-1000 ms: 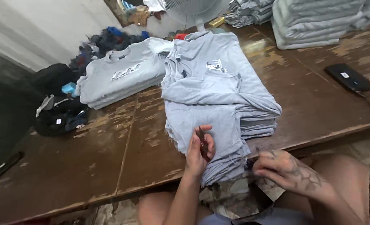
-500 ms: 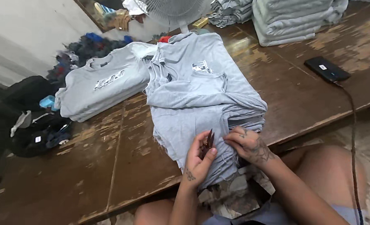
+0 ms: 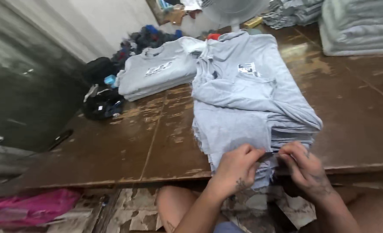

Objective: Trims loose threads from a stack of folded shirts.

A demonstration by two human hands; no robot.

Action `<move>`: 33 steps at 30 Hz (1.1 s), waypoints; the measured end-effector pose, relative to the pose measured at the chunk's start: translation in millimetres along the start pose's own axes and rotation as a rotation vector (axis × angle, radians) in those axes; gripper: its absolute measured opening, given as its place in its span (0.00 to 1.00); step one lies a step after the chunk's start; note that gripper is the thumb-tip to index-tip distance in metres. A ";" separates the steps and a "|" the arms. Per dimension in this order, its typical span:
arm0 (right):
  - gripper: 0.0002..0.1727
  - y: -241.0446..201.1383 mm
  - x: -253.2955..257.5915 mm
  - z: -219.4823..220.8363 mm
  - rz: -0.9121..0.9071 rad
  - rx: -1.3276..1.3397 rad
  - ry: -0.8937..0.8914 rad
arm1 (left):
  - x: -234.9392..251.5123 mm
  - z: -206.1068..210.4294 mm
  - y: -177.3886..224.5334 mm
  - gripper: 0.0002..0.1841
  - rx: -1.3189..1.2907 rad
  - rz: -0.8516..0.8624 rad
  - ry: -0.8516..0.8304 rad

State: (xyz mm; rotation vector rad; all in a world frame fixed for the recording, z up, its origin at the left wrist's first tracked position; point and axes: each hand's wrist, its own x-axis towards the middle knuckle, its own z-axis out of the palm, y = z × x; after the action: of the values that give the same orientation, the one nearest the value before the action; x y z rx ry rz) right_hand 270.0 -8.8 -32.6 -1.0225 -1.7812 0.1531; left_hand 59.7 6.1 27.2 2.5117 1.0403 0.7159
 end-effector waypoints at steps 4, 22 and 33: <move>0.19 -3.4 1.7 1.1 -0.030 0.003 0.020 | -0.5 -1.5 -2.0 0.17 0.001 0.006 0.008; 0.14 7.9 1.6 -14.4 0.003 -0.033 -0.064 | 7.0 -4.7 3.2 0.20 -0.039 0.017 -0.052; 0.30 -6.2 -9.5 -38.9 -0.017 0.089 -0.055 | -9.9 -21.1 -7.6 0.20 0.017 -0.102 0.004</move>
State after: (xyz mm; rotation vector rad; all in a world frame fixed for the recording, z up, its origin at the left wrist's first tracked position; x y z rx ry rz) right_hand 299.3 -32.7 -18.1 -0.9474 -1.8161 0.2506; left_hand 37.5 6.3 37.6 2.4521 1.1717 0.6861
